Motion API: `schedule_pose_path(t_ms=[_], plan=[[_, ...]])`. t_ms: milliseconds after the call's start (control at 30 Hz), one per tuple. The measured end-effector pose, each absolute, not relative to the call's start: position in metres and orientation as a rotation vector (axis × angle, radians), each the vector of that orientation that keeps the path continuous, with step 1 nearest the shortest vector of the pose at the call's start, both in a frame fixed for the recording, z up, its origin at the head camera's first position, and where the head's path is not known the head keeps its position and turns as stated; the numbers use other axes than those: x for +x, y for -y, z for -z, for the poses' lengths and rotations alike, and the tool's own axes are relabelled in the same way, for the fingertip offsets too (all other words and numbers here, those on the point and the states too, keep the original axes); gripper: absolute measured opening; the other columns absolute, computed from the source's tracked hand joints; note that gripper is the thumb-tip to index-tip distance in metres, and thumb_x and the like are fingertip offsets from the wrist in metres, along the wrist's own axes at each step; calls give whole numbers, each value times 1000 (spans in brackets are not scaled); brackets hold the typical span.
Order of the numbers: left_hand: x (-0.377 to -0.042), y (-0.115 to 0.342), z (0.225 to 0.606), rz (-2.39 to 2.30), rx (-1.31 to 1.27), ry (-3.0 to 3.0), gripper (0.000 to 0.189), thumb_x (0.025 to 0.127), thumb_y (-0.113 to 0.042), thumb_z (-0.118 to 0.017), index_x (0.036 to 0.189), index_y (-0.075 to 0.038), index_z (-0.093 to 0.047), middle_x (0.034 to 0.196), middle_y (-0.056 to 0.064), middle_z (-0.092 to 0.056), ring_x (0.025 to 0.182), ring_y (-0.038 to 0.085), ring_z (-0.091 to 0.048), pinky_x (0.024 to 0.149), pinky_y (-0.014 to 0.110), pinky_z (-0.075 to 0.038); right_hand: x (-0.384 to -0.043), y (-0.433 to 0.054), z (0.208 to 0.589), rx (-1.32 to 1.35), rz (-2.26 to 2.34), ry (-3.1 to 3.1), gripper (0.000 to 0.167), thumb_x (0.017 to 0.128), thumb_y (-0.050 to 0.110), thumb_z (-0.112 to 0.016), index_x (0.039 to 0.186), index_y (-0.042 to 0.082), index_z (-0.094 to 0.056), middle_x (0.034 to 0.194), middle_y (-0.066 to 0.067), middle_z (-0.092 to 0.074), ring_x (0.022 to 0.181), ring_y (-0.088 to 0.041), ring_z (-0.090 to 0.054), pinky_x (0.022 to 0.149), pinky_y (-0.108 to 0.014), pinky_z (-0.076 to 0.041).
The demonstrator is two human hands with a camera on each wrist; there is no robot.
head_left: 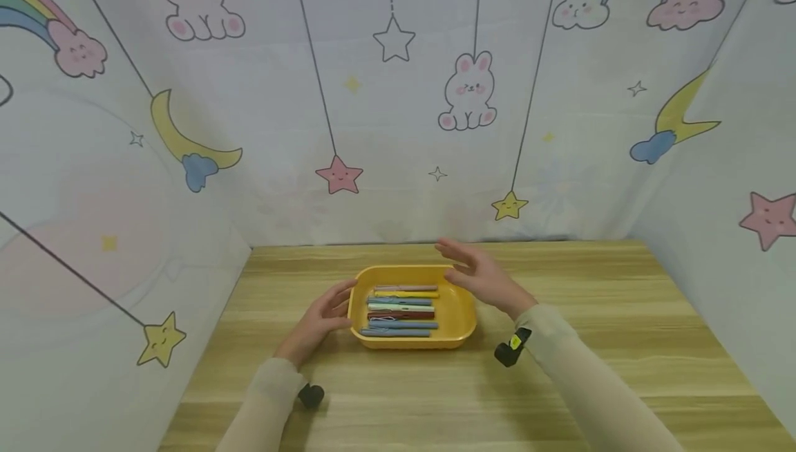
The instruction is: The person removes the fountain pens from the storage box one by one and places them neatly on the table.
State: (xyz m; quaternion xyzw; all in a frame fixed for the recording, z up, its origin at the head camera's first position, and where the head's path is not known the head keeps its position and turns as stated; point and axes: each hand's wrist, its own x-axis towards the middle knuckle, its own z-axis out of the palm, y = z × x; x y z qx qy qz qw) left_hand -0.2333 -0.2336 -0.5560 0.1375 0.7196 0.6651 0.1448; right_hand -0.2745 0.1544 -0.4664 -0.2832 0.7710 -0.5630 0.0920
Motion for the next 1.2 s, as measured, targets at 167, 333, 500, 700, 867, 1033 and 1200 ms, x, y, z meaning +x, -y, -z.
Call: schedule_pose_path(t_ms=[167,333,500,700,867,1033,1200], plan=[[-234,234,555,-1928,448,-2048,78,96,2,-68,164,-16,-35,169,20,-33,152,43,-37,121,43,-37,-281,-142,467,-874,1601,-2298,57,104,16,-67,158,10,-48,162,-14,-46,150,-38,-43,120,-61,-35],[-234,233,557,-1930,452,-2037,79,96,2,-68,165,-16,-34,169,20,-32,151,42,-38,117,34,-41,-283,-131,469,-877,1487,-2314,54,104,12,-67,155,7,-52,158,-12,-52,146,-36,-48,117,-55,-43],[-233,234,557,-1927,423,-2039,78,97,0,-69,165,-18,-35,170,17,-31,152,40,-37,121,44,-36,-287,-123,475,-897,1283,-2382,52,104,16,-67,154,9,-54,153,-8,-58,140,-30,-57,114,-49,-48],[-232,235,557,-1906,409,-2064,78,97,-4,-71,165,-20,-35,169,17,-33,151,40,-38,122,52,-33,-292,-116,481,-892,1176,-2395,52,104,18,-67,153,4,-53,152,-9,-59,140,-31,-57,116,-50,-46],[-232,234,557,-1918,421,-2068,79,96,-3,-71,164,-20,-36,169,18,-33,151,40,-39,121,46,-36,-294,-111,482,-898,1070,-2449,50,105,16,-66,152,4,-55,152,-9,-59,142,-32,-55,117,-51,-44],[-233,235,557,-1931,446,-2054,79,96,-1,-71,164,-19,-36,169,18,-33,151,41,-39,117,35,-41,-296,-107,486,-924,982,-2502,47,104,15,-66,149,4,-58,151,-10,-59,142,-31,-54,117,-49,-44],[-232,234,557,-1920,455,-2062,78,97,-2,-70,165,-18,-35,169,18,-34,150,41,-40,117,35,-43,-298,-104,488,-912,921,-2523,46,104,14,-67,148,2,-59,151,-12,-59,142,-33,-53,117,-51,-44]])
